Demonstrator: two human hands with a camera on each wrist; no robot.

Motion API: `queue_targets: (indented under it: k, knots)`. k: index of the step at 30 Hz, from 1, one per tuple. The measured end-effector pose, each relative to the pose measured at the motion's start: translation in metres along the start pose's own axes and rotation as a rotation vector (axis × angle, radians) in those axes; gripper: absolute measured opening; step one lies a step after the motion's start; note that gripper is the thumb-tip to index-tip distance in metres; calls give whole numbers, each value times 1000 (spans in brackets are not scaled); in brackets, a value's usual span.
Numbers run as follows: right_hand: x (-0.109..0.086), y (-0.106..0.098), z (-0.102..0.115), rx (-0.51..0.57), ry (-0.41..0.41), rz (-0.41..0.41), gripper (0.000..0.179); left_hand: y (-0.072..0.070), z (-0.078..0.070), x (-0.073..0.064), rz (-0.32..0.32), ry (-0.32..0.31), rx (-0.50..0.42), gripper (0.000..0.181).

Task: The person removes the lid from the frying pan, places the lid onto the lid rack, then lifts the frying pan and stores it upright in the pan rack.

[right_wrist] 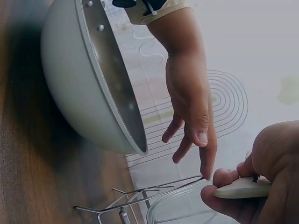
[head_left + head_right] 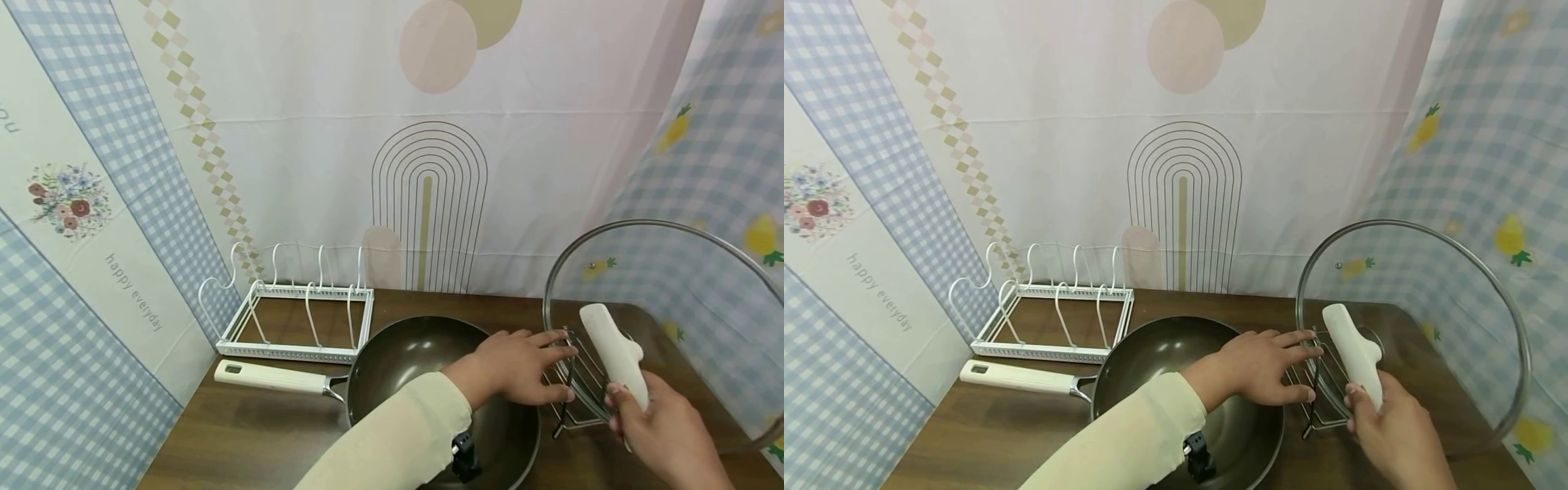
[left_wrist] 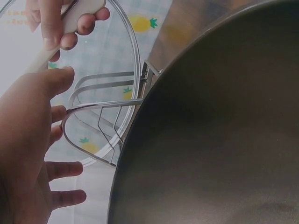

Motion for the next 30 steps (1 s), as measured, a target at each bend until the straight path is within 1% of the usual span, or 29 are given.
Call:
queue_targets:
  k: [7, 12, 15, 19, 24, 30]
  knots:
    - [1, 3, -1, 10, 7, 38, 55, -2, 0, -2, -1, -1, 2, 68]
    - [2, 6, -2, 13, 5, 46, 55, -1, 0, -1, -1, -2, 10, 68]
    - [2, 6, -2, 12, -11, 20, 52, 0, -1, -1, 2, -2, 8, 69]
    - [1, 5, 1, 12, -50, -35, 42, 0, -1, -1, 3, -4, 8, 69]
    - [1, 5, 2, 10, -64, -52, 39, -1, -2, -2, 3, -3, 11, 68]
    - [1, 5, 3, 5, -62, -59, 40, -3, -2, -3, -1, 1, 8, 68]
Point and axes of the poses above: each hand's wrist, its own x-axis towards the middle knuckle, its own y-axis out of the palm, z = x × y, the point moved 10 cm from there along x, towards the middle knuckle, and after that the axes turned 3 degrees about x, right-handed, at the moved point
